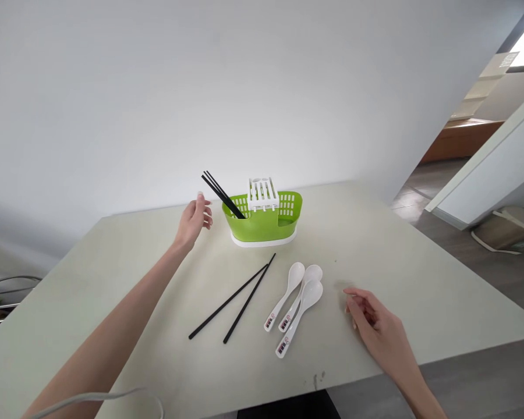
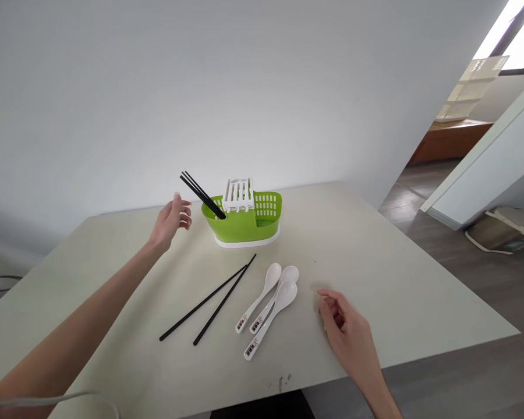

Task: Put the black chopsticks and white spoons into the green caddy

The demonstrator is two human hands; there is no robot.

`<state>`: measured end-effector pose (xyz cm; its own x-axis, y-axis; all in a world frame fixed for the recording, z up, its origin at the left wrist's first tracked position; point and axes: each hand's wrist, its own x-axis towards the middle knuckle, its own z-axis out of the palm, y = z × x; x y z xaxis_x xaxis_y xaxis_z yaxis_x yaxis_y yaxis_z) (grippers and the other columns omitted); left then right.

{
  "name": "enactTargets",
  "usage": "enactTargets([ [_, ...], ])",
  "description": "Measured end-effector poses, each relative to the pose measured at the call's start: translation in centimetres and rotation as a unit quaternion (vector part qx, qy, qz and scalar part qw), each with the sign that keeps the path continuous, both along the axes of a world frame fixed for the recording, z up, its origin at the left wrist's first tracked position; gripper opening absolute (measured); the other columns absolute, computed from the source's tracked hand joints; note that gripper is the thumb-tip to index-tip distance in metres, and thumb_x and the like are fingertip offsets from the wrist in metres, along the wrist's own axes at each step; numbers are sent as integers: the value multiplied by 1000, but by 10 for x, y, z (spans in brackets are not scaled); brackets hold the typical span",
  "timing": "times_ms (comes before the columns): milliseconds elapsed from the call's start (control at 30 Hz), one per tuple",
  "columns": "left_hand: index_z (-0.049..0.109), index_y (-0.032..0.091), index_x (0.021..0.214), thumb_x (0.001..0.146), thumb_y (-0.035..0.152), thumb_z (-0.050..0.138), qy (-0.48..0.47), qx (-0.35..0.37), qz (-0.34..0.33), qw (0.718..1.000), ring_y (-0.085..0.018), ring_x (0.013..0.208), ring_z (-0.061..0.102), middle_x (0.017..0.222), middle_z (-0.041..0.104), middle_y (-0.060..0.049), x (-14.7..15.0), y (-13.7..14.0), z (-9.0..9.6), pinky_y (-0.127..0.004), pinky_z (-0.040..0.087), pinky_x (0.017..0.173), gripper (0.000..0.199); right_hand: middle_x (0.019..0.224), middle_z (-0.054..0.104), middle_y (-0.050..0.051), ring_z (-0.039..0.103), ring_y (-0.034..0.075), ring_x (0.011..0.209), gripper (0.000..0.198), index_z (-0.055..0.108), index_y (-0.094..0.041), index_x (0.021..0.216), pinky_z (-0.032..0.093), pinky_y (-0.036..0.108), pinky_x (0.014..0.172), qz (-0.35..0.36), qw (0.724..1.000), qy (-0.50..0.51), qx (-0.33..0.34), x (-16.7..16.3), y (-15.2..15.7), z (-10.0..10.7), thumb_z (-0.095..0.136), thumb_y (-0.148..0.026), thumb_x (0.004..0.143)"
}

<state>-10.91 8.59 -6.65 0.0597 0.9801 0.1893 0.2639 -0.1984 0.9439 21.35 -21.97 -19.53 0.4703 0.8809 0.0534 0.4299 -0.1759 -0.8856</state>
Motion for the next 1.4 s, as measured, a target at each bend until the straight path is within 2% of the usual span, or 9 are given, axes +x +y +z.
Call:
enactTargets([
  [100,63,19,96,91,82,48,-29,-45,-50,997,-12,56,53,78,56,-1,-12,-21,-17,-28,47,54,65,80,69,3,59,16,62,47,70,-23,112,50,25,56,-3,1000,-13,-6,0,0,1,54,-64,96],
  [200,64,20,92,90,78,54,131,-60,-111,983,-15,61,53,75,57,-1,-19,-50,-36,-29,48,59,59,81,69,4,59,16,61,47,70,-23,111,51,25,56,-10,1000,-19,-8,0,-1,0,55,-65,96],
  [267,66,21,95,90,72,58,253,-40,-175,951,-18,70,58,81,64,-3,-19,-73,-47,-31,50,65,52,80,70,3,60,16,61,46,71,-24,111,51,25,56,-17,999,-25,-10,0,-2,0,55,-64,96],
  [400,64,23,105,89,64,64,359,37,-250,898,-23,84,63,96,66,-6,-8,-114,-61,-37,54,78,44,78,69,2,59,17,60,44,72,-25,110,51,25,55,-30,998,-45,-22,0,-4,-3,56,-64,96],
  [600,61,23,100,85,46,71,436,95,-258,857,-27,95,66,99,66,-7,7,-137,-59,-41,54,87,29,79,70,2,60,16,62,45,73,-25,110,51,24,56,-39,997,-53,-39,0,-3,1,57,-65,94],
  [833,67,21,92,91,20,56,542,82,-261,795,-24,82,68,94,72,-7,6,-134,-44,-35,47,69,11,80,71,3,60,17,63,45,74,-26,108,51,24,55,-45,996,-63,-49,-2,-3,0,56,-64,94],
  [1133,70,19,86,96,15,46,575,82,-223,783,-26,80,70,90,72,-10,-6,-139,-44,-35,46,66,27,82,72,3,61,17,63,43,74,-26,108,53,24,57,-40,995,-80,-37,2,-5,-5,58,-63,94],
  [1300,76,22,96,101,23,43,534,84,-211,814,-26,86,73,99,77,-10,-18,-139,-45,-35,52,73,34,80,72,4,61,17,61,44,74,-26,105,53,25,54,-46,996,-71,-37,0,-3,2,59,-65,92],
  [1400,78,25,101,101,30,46,474,83,-209,851,-26,89,75,105,79,-7,-26,-133,-42,-36,55,77,32,80,72,4,61,17,62,46,74,-25,105,52,24,54,-43,996,-69,-38,-2,-2,4,58,-66,92],
])
